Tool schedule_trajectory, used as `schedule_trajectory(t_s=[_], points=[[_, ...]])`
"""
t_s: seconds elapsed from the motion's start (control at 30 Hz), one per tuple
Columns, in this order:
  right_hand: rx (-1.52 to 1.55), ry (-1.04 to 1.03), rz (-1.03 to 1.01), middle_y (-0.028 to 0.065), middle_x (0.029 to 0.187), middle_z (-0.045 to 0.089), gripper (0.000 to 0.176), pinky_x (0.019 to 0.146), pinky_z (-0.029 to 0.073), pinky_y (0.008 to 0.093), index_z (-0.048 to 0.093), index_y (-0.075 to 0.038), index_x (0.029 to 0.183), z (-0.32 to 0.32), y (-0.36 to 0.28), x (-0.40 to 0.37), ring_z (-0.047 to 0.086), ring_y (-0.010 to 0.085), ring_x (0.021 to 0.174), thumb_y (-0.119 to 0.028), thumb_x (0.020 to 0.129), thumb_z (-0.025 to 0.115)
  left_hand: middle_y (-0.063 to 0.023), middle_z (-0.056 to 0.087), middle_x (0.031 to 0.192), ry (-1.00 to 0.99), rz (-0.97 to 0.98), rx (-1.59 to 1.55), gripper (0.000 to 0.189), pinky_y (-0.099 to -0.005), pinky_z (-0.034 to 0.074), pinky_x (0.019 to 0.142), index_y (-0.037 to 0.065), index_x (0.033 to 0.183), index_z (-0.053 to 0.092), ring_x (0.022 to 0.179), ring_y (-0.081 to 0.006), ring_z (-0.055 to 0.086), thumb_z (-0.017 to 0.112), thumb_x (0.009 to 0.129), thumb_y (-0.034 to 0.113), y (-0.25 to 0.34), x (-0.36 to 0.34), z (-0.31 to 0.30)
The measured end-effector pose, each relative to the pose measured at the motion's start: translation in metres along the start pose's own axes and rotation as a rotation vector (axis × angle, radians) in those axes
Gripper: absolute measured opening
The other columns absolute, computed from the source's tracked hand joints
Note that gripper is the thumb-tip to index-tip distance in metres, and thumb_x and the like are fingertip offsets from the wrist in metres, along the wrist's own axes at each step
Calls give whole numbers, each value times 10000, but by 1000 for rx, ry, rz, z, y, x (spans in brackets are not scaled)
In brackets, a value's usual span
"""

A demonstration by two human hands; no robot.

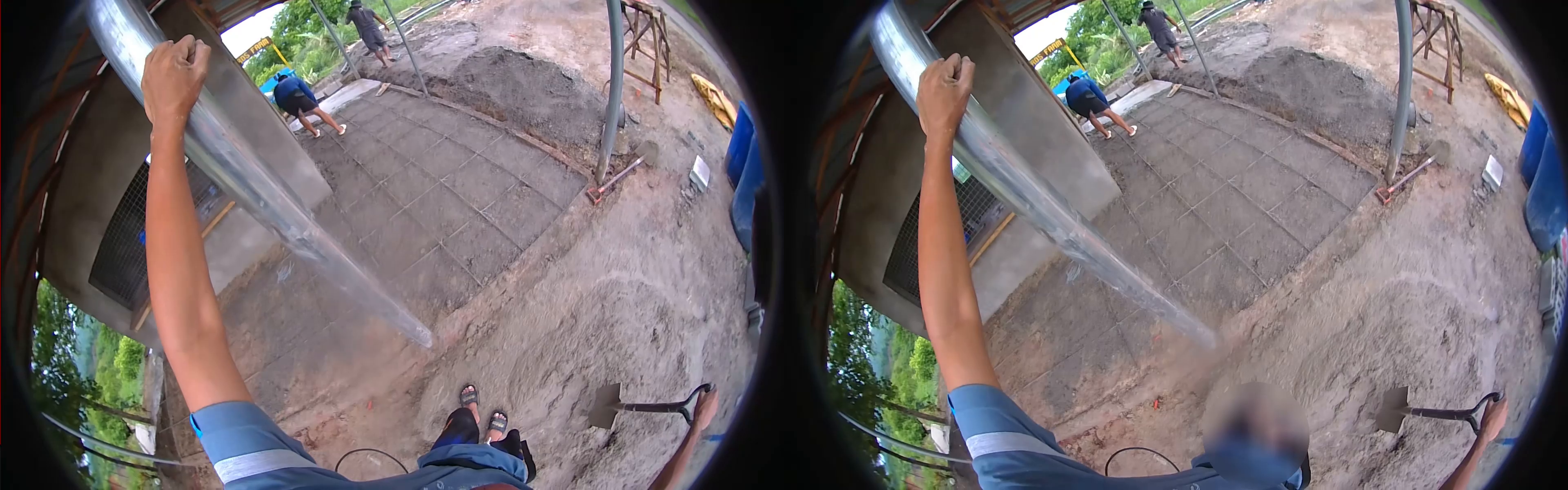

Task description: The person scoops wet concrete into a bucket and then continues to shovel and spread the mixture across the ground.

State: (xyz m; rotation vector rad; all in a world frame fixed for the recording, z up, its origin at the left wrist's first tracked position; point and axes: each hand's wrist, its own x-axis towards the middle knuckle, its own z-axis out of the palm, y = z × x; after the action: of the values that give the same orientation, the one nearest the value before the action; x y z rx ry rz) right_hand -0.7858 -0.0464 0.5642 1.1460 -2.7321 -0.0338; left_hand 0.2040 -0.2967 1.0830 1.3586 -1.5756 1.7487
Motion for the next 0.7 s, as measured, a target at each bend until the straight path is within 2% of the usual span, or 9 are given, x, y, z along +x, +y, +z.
schedule_trajectory(t_s=[0.13, 0.23, 0.33, 0.37, 0.47, 0.6, 0.7], points=[[-43, 65, -56, 238, 1095, 577, 477, 842, 438, 478, 496, -23, 1225, 14, 28, -3, 545, 410, 1016, -328, 865, 566, -132, 502, 669, 25, 9, -18, 290, -429, 412, 669, 21, 689, 509, 710, -325, 508, 570, 838, 262, -1, -1, 1], [-126, 53, 41, 233, 1113, 569, 472, 837, 441, 479, 499, -26, 1215, 10, 28, -19, 541, 407, 1026, -345, 871, 553, -125, 515, 676, 4, -16, -6, 283, -425, 421, 683, 27, 693, 516, 729, -320, 514, 564, 834, 267, -1, 1, 0], [-69, 34, 77, 253, 1045, 588, 435, 821, 437, 498, 540, -3, 1099, -18, 7, -33, 552, 424, 988, -368, 863, 540, -114, 548, 695, -52, -42, 22, 264, -426, 440, 717, 41, 706, 539, 781, -317, 532, 555, 826, 276, -1, -1, -1], [-111, -6, 89, 229, 1085, 585, 468, 828, 445, 482, 510, -54, 1208, 3, 25, -22, 550, 407, 1011, -368, 865, 557, -115, 547, 692, -55, -50, 21, 265, -427, 440, 716, 40, 706, 539, 780, -318, 532, 554, 827, 276, -1, -1, -2], [-78, 50, 10, 229, 1066, 596, 469, 808, 455, 489, 522, -60, 1199, 6, 28, -24, 562, 412, 985, -381, 859, 561, -120, 549, 693, -41, -42, 1, 264, -428, 440, 716, 42, 706, 540, 782, -320, 532, 550, 831, 274, 0, 1, -2], [-125, 13, 100, 222, 1072, 601, 465, 793, 467, 491, 537, -65, 1189, -5, 12, -23, 577, 410, 960, -387, 854, 562, -121, 561, 708, -42, -35, 17, 261, -425, 441, 725, 45, 702, 542, 788, -317, 535, 545, 834, 269, -2, 0, -2], [-130, 10, 92, 216, 1079, 602, 469, 794, 472, 490, 538, -66, 1195, -1, 11, -20, 584, 404, 957, -388, 854, 560, -145, 488, 659, 78, 33, -59, 301, -436, 398, 638, 9, 683, 502, 685, -330, 494, 567, 846, 253, 0, -1, 0]])
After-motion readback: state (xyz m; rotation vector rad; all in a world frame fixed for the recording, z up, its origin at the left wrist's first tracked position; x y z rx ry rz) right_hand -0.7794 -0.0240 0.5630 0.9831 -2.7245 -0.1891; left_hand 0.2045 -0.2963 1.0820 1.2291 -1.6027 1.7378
